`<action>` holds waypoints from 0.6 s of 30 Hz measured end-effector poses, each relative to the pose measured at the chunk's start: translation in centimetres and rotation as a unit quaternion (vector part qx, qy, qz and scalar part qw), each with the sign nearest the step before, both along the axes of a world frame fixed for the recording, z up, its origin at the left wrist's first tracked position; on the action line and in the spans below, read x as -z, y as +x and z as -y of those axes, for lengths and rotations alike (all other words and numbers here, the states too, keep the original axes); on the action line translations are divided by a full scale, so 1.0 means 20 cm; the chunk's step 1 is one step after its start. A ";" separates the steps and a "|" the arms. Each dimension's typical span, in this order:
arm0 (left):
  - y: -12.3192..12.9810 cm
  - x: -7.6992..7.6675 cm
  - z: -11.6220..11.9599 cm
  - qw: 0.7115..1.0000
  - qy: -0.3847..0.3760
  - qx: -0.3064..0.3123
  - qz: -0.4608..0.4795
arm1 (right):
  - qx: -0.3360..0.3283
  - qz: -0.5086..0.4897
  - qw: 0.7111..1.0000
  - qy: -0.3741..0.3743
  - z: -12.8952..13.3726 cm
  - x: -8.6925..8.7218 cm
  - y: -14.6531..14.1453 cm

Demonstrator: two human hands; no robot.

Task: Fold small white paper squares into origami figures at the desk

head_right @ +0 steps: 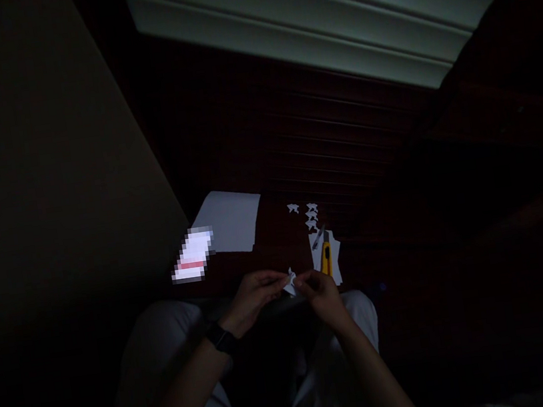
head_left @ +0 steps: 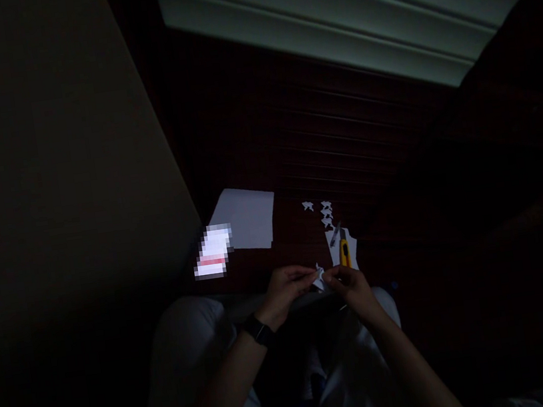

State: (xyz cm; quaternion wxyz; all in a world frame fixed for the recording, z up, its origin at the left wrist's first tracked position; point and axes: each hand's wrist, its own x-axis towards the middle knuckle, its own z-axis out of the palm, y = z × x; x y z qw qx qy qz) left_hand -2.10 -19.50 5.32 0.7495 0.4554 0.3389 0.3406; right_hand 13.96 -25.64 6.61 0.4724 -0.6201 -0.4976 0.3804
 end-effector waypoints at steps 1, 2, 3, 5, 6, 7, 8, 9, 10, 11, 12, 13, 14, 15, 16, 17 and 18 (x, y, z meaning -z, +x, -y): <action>0.00 0.00 0.00 1.000 0.000 -0.002 0.000 | 0.000 0.005 1.000 0.000 0.00 0.00 0.00; 0.00 0.00 0.00 1.000 0.001 -0.006 -0.001 | 0.001 0.011 1.000 -0.001 0.00 -0.01 -0.01; 0.01 -0.01 0.00 1.000 0.003 -0.009 -0.003 | 0.004 0.017 1.000 0.000 -0.01 -0.01 -0.01; 0.01 -0.02 0.00 1.000 0.013 -0.019 -0.010 | 0.011 0.033 0.999 0.005 -0.02 -0.01 -0.02; 0.02 -0.02 0.00 0.999 0.022 -0.023 -0.015 | 0.015 0.043 0.999 0.009 -0.02 0.00 -0.03; 0.02 -0.03 0.00 0.999 0.033 -0.027 -0.021 | 0.020 0.055 0.998 0.014 -0.02 0.00 -0.03; 0.02 -0.03 0.00 0.998 0.043 -0.031 -0.028 | 0.024 0.067 0.997 0.019 -0.03 0.00 -0.03; 0.02 -0.04 0.00 0.997 0.052 -0.034 -0.035 | 0.027 0.078 0.996 0.022 -0.03 0.00 -0.03; 0.02 -0.04 0.00 0.997 0.060 -0.034 -0.040 | 0.027 0.083 0.996 0.025 -0.03 0.00 -0.03; 0.02 -0.04 -0.01 0.997 0.063 -0.031 -0.043 | 0.024 0.082 0.996 0.025 -0.03 0.00 -0.03; 0.02 -0.04 -0.01 0.997 0.063 -0.026 -0.042 | 0.019 0.075 0.997 0.021 -0.03 -0.01 -0.03; 0.01 -0.03 -0.01 0.997 0.060 -0.021 -0.039 | 0.011 0.063 0.998 0.013 -0.02 -0.01 -0.02; 0.01 -0.03 -0.01 0.998 0.057 -0.018 -0.034 | 0.000 0.048 0.999 0.003 -0.02 -0.02 -0.01; 0.00 -0.03 -0.01 0.998 0.054 -0.016 -0.032 | -0.009 0.034 0.999 -0.007 -0.02 -0.02 -0.01; 0.00 -0.02 -0.01 0.998 0.052 -0.015 -0.031 | -0.018 0.024 0.999 -0.013 -0.02 -0.03 0.00; 0.00 -0.02 -0.01 0.998 0.052 -0.014 -0.033 | -0.025 0.017 0.999 -0.015 -0.02 -0.03 0.01; 0.00 -0.02 -0.01 0.998 0.055 -0.012 -0.037 | -0.028 0.015 0.999 -0.014 -0.02 -0.03 0.02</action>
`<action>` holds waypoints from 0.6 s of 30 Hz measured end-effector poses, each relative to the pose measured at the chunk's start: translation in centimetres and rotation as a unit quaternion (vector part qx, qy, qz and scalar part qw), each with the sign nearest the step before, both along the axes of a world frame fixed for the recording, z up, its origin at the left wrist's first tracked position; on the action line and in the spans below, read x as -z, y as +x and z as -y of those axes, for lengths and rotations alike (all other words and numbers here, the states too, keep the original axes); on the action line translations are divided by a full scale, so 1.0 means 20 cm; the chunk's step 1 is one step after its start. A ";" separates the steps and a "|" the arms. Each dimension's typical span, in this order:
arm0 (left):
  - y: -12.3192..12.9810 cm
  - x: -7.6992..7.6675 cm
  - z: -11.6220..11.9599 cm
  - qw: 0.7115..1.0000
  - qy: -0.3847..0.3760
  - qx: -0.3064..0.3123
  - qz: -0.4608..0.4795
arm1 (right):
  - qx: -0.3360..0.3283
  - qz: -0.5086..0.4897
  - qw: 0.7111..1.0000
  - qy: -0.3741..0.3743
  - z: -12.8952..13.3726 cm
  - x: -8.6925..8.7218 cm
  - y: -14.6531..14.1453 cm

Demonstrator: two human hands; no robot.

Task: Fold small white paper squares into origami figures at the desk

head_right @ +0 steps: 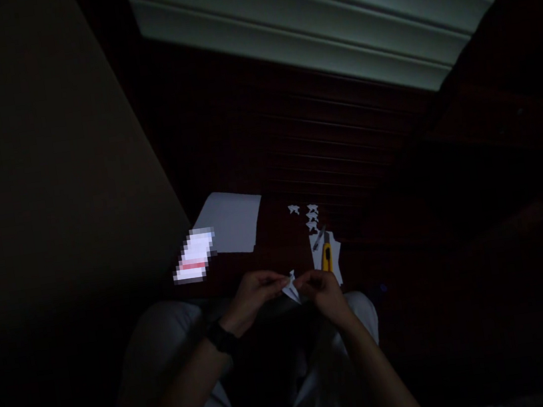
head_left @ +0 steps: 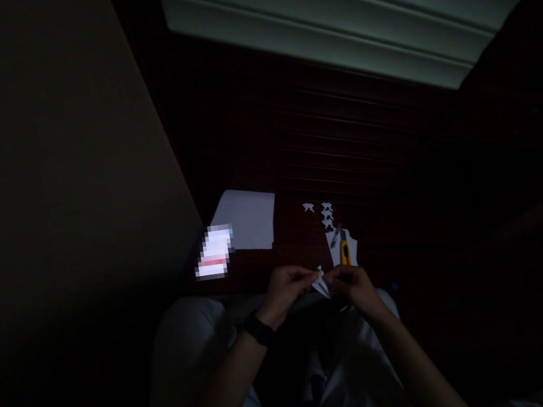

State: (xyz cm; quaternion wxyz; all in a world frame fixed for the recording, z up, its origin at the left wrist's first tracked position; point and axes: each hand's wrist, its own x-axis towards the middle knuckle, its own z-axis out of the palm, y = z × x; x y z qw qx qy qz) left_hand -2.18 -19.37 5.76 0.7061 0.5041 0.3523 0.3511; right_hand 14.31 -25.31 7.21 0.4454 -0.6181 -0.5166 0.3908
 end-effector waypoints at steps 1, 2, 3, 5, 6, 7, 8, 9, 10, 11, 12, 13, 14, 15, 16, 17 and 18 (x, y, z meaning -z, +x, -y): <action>0.00 0.00 0.00 1.000 0.005 0.001 -0.006 | 0.000 0.002 1.000 0.003 0.00 0.00 0.00; 0.00 0.00 0.01 1.000 0.013 0.002 -0.013 | 0.003 0.009 1.000 0.005 0.00 0.00 0.00; 0.01 -0.01 0.01 0.999 0.023 0.001 -0.022 | 0.007 0.019 1.000 0.009 -0.01 0.00 0.00; 0.02 -0.02 0.01 0.998 0.043 -0.009 -0.037 | 0.021 0.046 0.999 0.019 -0.01 0.00 -0.01; 0.02 -0.02 0.01 0.998 0.049 -0.014 -0.043 | 0.029 0.063 0.997 0.027 -0.01 0.00 -0.02; 0.03 -0.03 0.01 0.998 0.053 -0.016 -0.044 | 0.038 0.079 0.996 0.034 -0.01 -0.01 -0.03; 0.03 -0.03 0.01 0.998 0.050 -0.017 -0.043 | 0.044 0.092 0.994 0.039 -0.01 -0.01 -0.03; 0.03 -0.03 0.01 0.998 0.043 -0.019 -0.040 | 0.047 0.101 0.993 0.040 -0.01 -0.01 -0.03; 0.03 -0.03 0.01 0.999 0.032 -0.023 -0.036 | 0.046 0.104 0.993 0.037 -0.01 -0.01 -0.03; 0.03 -0.02 0.00 0.999 0.019 -0.030 -0.032 | 0.041 0.102 0.993 0.033 -0.01 -0.01 -0.03; 0.03 -0.02 0.00 0.999 0.008 -0.036 -0.027 | 0.034 0.099 0.994 0.026 -0.01 0.00 -0.03; 0.03 -0.01 0.00 0.999 0.002 -0.041 -0.025 | 0.027 0.095 0.995 0.020 -0.01 0.00 -0.03; 0.03 0.00 0.00 0.999 0.003 -0.045 -0.025 | 0.021 0.093 0.995 0.014 -0.01 0.01 -0.02; 0.04 0.01 0.00 0.999 0.010 -0.044 -0.028 | 0.020 0.095 0.995 0.012 -0.02 0.02 -0.02; 0.04 0.02 0.01 0.998 0.021 -0.042 -0.033 | 0.021 0.098 0.995 0.011 -0.02 0.02 -0.02; 0.05 0.02 0.01 0.998 0.031 -0.040 -0.037 | 0.024 0.102 0.994 0.013 -0.02 0.02 -0.02; 0.05 0.03 0.01 0.998 0.038 -0.039 -0.040 | 0.028 0.103 0.994 0.017 -0.02 0.02 -0.02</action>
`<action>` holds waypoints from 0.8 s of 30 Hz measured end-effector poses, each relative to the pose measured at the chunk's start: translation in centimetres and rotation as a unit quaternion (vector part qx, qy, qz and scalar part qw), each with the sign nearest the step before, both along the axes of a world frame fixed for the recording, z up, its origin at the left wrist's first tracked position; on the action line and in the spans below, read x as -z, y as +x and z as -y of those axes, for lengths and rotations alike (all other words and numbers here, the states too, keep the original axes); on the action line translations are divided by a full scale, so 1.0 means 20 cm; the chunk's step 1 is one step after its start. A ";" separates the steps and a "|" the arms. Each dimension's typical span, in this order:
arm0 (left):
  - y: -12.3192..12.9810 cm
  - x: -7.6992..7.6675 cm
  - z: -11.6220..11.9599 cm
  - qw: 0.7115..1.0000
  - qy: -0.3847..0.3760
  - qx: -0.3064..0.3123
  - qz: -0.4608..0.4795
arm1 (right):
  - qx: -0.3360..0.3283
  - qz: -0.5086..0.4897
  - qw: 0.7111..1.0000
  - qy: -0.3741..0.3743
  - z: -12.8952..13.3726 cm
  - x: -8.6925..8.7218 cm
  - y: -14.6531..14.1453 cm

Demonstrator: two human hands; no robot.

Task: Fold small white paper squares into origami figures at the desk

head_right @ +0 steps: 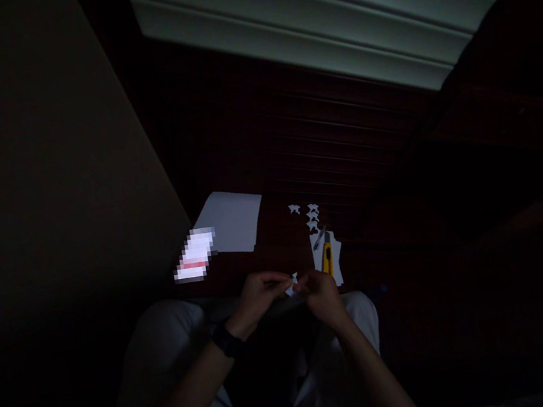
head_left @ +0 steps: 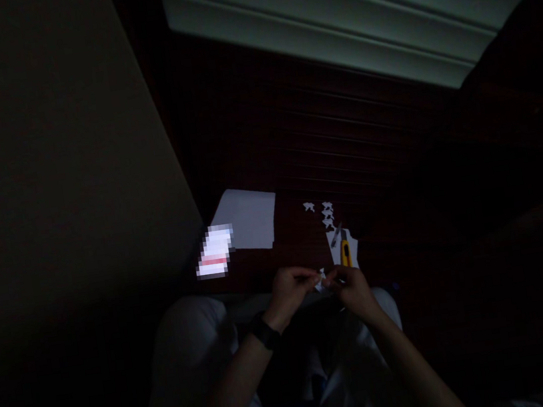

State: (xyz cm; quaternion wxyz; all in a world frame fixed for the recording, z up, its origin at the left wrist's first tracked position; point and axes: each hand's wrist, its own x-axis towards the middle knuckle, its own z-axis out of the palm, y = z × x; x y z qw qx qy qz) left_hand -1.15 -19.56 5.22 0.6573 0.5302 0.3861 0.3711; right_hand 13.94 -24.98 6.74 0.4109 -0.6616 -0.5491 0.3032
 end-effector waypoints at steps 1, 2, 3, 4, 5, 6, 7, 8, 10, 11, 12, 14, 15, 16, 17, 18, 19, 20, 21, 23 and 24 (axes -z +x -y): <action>0.00 0.00 0.00 1.000 0.003 0.000 -0.001 | 0.003 0.000 1.000 0.006 0.00 0.00 0.00; 0.01 0.00 0.00 1.000 0.004 -0.002 0.000 | 0.005 -0.002 1.000 0.010 0.00 -0.01 0.00; 0.01 0.00 0.00 1.000 0.005 -0.005 0.002 | 0.003 -0.006 1.000 0.011 0.00 -0.01 0.00; 0.01 0.00 -0.01 1.000 0.008 -0.007 0.003 | -0.003 -0.011 1.000 0.009 0.00 -0.01 0.00; 0.01 -0.01 -0.01 1.000 0.013 -0.008 0.000 | -0.009 -0.014 1.000 0.006 0.00 -0.01 0.01; 0.00 -0.01 -0.01 1.000 0.022 -0.009 -0.006 | -0.014 -0.013 1.000 0.003 0.00 -0.01 0.01; 0.00 -0.01 -0.01 0.999 0.036 -0.011 -0.014 | -0.016 -0.008 1.000 0.002 0.00 -0.01 0.01; 0.00 -0.01 -0.02 0.998 0.051 -0.014 -0.024 | -0.016 0.002 1.000 0.003 -0.01 0.00 0.01; 0.01 -0.01 -0.02 0.996 0.075 -0.019 -0.047 | -0.011 0.026 1.000 0.012 -0.01 0.01 0.01; 0.01 -0.01 -0.02 0.995 0.082 -0.022 -0.057 | -0.009 0.034 0.999 0.018 -0.01 0.02 0.01; 0.01 0.00 -0.02 0.994 0.083 -0.022 -0.065 | -0.011 0.038 0.999 0.021 -0.02 0.02 0.01; 0.01 0.00 -0.02 0.993 0.080 -0.022 -0.080 | -0.018 0.037 0.999 0.019 -0.02 0.02 0.01; 0.01 0.01 -0.03 0.993 0.081 -0.024 -0.084 | -0.021 0.036 0.999 0.015 -0.02 0.02 0.01; 0.01 0.02 -0.03 0.992 0.083 -0.028 -0.088 | -0.024 0.036 0.999 0.011 -0.02 0.02 0.01; 0.01 0.02 -0.03 0.992 0.084 -0.032 -0.092 | -0.026 0.035 0.999 0.006 -0.02 0.03 0.01; 0.01 0.03 -0.04 0.991 0.084 -0.035 -0.095 | -0.027 0.033 0.999 0.002 -0.02 0.03 0.01; 0.01 0.04 -0.04 0.991 0.084 -0.036 -0.100 | -0.025 0.031 0.999 -0.001 -0.02 0.03 0.01; 0.01 0.04 -0.04 0.991 0.082 -0.035 -0.104 | -0.024 0.025 0.999 -0.006 -0.02 0.04 0.01; 0.01 0.05 -0.04 0.990 0.081 -0.033 -0.108 | -0.025 0.018 0.999 -0.012 -0.03 0.05 0.02; 0.01 0.05 -0.04 0.990 0.082 -0.028 -0.113 | -0.026 -0.002 0.999 -0.023 -0.03 0.06 0.02; 0.01 0.05 -0.04 0.990 0.082 -0.024 -0.117 | -0.027 -0.014 0.999 -0.026 -0.04 0.07 0.03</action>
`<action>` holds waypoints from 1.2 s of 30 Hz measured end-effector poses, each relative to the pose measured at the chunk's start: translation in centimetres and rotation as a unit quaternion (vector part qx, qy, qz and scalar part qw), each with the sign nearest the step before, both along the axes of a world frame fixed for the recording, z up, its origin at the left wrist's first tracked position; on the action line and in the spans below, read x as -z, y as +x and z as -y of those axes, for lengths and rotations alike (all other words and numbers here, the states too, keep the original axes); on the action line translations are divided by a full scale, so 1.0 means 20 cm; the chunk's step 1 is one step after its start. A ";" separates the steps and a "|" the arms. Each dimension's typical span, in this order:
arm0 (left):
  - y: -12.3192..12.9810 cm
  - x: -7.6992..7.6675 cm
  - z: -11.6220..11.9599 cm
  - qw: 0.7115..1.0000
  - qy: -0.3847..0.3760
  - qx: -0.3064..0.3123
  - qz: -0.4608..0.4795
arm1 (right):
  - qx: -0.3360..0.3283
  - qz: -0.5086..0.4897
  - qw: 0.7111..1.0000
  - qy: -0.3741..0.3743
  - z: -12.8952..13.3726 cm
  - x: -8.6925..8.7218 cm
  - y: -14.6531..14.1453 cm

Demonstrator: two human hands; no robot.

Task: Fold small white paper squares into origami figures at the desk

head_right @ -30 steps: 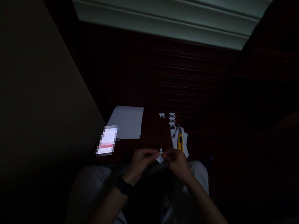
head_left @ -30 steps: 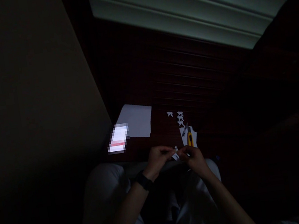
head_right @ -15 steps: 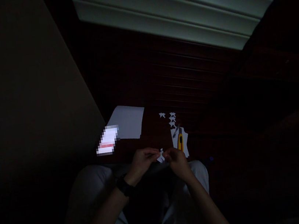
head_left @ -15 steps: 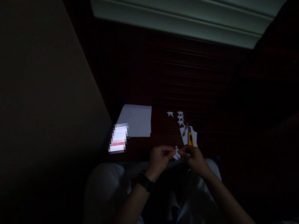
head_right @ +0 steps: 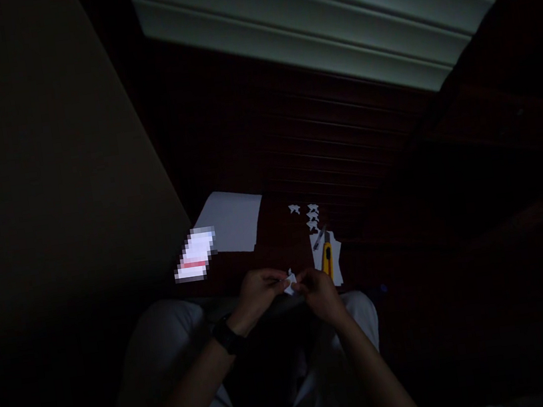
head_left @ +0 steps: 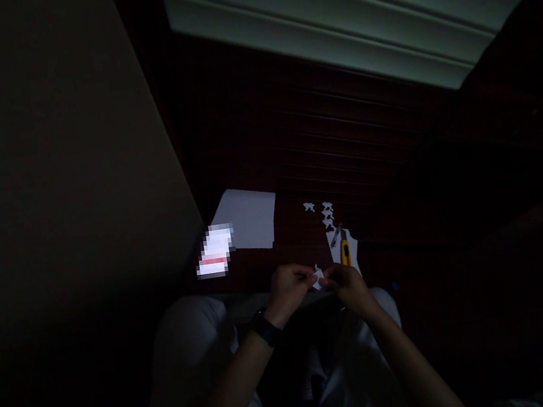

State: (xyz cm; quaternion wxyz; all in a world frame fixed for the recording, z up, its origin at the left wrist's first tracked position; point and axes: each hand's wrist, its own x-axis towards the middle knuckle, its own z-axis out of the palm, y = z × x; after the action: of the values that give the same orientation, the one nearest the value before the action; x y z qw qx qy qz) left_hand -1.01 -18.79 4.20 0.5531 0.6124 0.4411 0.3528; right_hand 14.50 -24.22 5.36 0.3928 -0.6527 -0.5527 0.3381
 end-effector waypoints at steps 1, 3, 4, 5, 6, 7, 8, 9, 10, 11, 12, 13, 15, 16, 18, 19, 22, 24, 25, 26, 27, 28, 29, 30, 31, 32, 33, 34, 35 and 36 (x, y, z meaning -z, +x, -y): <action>0.00 -0.01 0.00 1.000 -0.001 0.004 -0.003 | -0.001 -0.013 1.000 -0.003 0.00 0.01 0.00; -0.01 -0.02 0.00 1.000 -0.007 0.020 -0.006 | -0.001 -0.041 0.999 -0.007 -0.01 0.02 0.01; -0.01 -0.03 0.00 0.999 -0.009 0.031 -0.003 | -0.003 -0.053 0.999 -0.009 -0.01 0.02 0.01; -0.02 -0.03 0.00 0.999 -0.010 0.040 0.002 | -0.007 -0.063 0.998 -0.010 -0.01 0.02 0.02; -0.02 -0.04 0.00 0.999 -0.010 0.048 0.007 | -0.009 -0.068 0.998 -0.011 -0.01 0.02 0.02; -0.02 -0.04 0.00 0.998 -0.010 0.054 0.010 | -0.008 -0.069 0.998 -0.012 -0.01 0.01 0.02; -0.02 -0.04 0.00 0.998 -0.009 0.057 0.010 | -0.004 -0.067 0.998 -0.014 -0.01 0.01 0.02; -0.02 -0.04 0.00 0.998 -0.007 0.057 0.009 | 0.002 -0.062 0.998 -0.014 -0.01 0.01 0.02; -0.02 -0.05 0.00 0.998 -0.008 0.056 0.008 | 0.010 -0.058 0.998 -0.014 -0.01 0.01 0.01; -0.02 -0.05 0.00 0.999 -0.010 0.052 0.009 | 0.018 -0.055 0.998 -0.013 -0.01 0.00 0.01; -0.02 -0.05 0.00 0.999 -0.016 0.047 0.012 | 0.023 -0.053 0.998 -0.013 -0.01 0.00 0.01; -0.02 -0.06 0.00 0.999 -0.025 0.040 0.018 | 0.025 -0.057 0.998 -0.011 -0.01 0.00 0.01; -0.02 -0.08 0.00 0.998 -0.051 0.027 0.040 | 0.019 -0.091 0.996 -0.003 -0.01 -0.01 0.00; -0.03 -0.09 0.00 0.996 -0.066 0.022 0.054 | 0.012 -0.120 0.993 -0.002 0.00 -0.01 0.00; -0.04 -0.10 0.00 0.992 -0.092 0.022 0.086 | -0.001 -0.180 0.984 -0.013 0.01 -0.01 0.01; -0.04 -0.10 0.00 0.989 -0.101 0.027 0.102 | -0.005 -0.201 0.979 -0.023 0.02 -0.01 0.01; -0.05 -0.10 0.01 0.984 -0.115 0.044 0.131 | -0.005 -0.217 0.975 -0.049 0.03 0.00 0.01; -0.05 -0.10 0.01 0.983 -0.116 0.049 0.134 | -0.003 -0.225 0.973 -0.051 0.03 0.00 0.02; -0.04 -0.09 0.01 0.984 -0.113 0.048 0.131 | -0.003 -0.228 0.972 -0.050 0.02 0.00 0.02; -0.04 -0.09 0.01 0.985 -0.109 0.047 0.126 | -0.002 -0.230 0.972 -0.046 0.02 0.00 0.01; -0.04 -0.09 0.01 0.986 -0.104 0.046 0.120 | -0.004 -0.229 0.972 -0.041 0.02 0.00 0.01; -0.03 -0.09 0.01 0.988 -0.098 0.046 0.114 | -0.004 -0.225 0.974 -0.035 0.01 0.00 0.01; -0.03 -0.10 0.01 0.989 -0.093 0.045 0.108 | -0.005 -0.218 0.976 -0.029 0.01 0.00 0.01; -0.03 -0.10 0.01 0.989 -0.091 0.047 0.105 | -0.006 -0.210 0.977 -0.024 0.01 -0.01 0.01; -0.03 -0.11 0.01 0.989 -0.090 0.048 0.103 | -0.007 -0.204 0.979 -0.021 0.01 -0.01 0.00; -0.03 -0.11 0.01 0.989 -0.093 0.049 0.102 | -0.007 -0.199 0.980 -0.021 0.01 -0.01 0.00; -0.03 -0.12 0.01 0.989 -0.099 0.049 0.101 | -0.006 -0.195 0.981 -0.021 0.01 -0.02 0.00; -0.03 -0.12 0.01 0.988 -0.106 0.051 0.100 | -0.006 -0.191 0.981 -0.023 0.01 -0.02 0.00; -0.04 -0.12 0.01 0.987 -0.112 0.054 0.098 | -0.006 -0.187 0.982 -0.026 0.01 -0.03 0.00; -0.04 -0.12 0.01 0.987 -0.116 0.058 0.098 | -0.005 -0.185 0.982 -0.028 0.01 -0.03 0.00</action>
State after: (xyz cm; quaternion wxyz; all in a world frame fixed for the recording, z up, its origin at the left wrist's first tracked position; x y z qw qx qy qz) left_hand -1.76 -19.03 6.56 0.6808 0.5308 0.3863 0.3249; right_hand 14.47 -24.50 6.03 0.4679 -0.5871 -0.4639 0.4703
